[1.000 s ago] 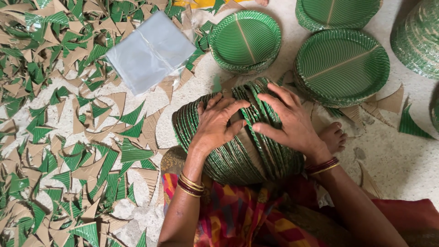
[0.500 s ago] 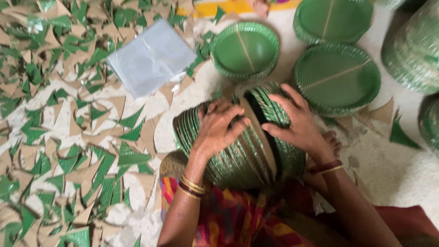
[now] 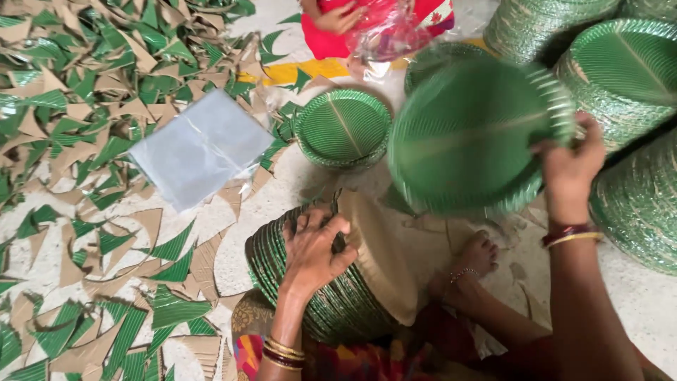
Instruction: The person sits on the floor and counts stacks of green disposable leaf plates, tapping and squaring each stack against their lap, then sets counted stacks aside with other finished stacks. They occasionally reach to move loose plates and stacks around the work area.
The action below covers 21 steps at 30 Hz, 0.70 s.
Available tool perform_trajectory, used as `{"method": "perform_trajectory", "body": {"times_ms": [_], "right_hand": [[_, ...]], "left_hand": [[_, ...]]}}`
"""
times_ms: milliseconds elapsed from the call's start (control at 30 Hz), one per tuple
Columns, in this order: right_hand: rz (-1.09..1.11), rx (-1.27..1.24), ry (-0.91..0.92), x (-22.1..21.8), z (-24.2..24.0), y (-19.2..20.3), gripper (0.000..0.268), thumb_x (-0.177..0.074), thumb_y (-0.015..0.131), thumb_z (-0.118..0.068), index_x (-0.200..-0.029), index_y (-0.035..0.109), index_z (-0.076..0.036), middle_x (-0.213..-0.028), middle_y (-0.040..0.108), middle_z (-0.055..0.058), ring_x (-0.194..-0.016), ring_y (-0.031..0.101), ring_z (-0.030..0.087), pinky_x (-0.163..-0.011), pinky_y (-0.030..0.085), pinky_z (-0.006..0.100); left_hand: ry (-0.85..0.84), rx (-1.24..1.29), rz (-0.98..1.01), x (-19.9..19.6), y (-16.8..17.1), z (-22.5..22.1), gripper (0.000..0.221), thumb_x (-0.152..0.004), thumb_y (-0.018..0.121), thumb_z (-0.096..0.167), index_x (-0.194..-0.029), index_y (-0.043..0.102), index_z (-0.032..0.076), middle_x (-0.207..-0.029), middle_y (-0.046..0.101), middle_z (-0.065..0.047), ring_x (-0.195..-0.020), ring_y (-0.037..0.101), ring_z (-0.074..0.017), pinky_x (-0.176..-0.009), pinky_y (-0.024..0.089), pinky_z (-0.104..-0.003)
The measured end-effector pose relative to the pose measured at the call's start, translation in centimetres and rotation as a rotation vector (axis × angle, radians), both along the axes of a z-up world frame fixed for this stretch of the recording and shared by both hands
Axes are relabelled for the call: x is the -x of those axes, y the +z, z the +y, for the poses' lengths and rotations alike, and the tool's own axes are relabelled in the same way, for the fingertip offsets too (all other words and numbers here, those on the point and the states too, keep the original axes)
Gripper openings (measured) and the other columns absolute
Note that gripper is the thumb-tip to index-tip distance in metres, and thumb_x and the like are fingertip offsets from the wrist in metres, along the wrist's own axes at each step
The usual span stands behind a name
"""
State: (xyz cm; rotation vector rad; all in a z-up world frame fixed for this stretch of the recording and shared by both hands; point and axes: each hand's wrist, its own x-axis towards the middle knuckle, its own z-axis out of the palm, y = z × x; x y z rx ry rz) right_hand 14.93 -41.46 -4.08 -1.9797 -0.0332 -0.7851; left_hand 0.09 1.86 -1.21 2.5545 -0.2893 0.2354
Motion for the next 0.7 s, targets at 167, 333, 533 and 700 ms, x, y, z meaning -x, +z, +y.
{"method": "perform_trajectory", "body": {"times_ms": [167,333,533,700], "right_hand": [[0.094,-1.187,0.271,-12.8,-7.1,-11.1,0.018,-0.08,0.067,0.003,-0.095,0.065,-0.008,-0.098,0.067,0.007,-0.095,0.064,0.024,-0.095,0.055,0.039],[0.169,-1.304,0.206,-17.7,0.8,-13.9,0.005,-0.083,0.066,-0.012,-0.086,0.068,-0.008,-0.092,0.068,0.007,-0.09,0.064,0.022,-0.084,0.053,0.039],[0.07,-0.672,0.172,-25.8,0.4,-29.1,0.029,-0.08,0.073,-0.002,-0.108,0.066,-0.001,-0.1,0.059,0.011,-0.091,0.058,0.025,-0.075,0.051,0.039],[0.087,-1.172,0.05,-23.8,1.0,-25.5,0.048,-0.083,0.069,0.007,-0.127,0.054,0.001,-0.107,0.059,0.013,-0.095,0.06,0.03,-0.079,0.053,0.045]], "left_hand": [[-0.064,0.004,-0.014,-0.8,0.8,-0.9,0.036,-0.07,0.077,0.035,-0.101,0.066,0.018,-0.116,0.057,-0.011,-0.119,0.05,-0.0381,-0.101,0.027,-0.073],[-0.08,-0.044,-0.032,-1.4,0.2,-1.1,0.04,-0.069,0.077,0.034,-0.104,0.065,0.018,-0.119,0.058,-0.011,-0.127,0.045,-0.0418,-0.103,0.024,-0.072],[-0.03,-0.117,0.213,-2.8,0.4,-1.3,0.043,-0.071,0.076,0.032,-0.111,0.065,0.02,-0.136,0.052,-0.017,-0.142,0.034,-0.0466,-0.105,0.015,-0.075],[0.011,-0.141,0.353,-3.0,0.7,-1.5,0.039,-0.072,0.076,0.031,-0.109,0.066,0.023,-0.14,0.05,-0.015,-0.148,0.027,-0.0483,-0.109,0.009,-0.076]]}}
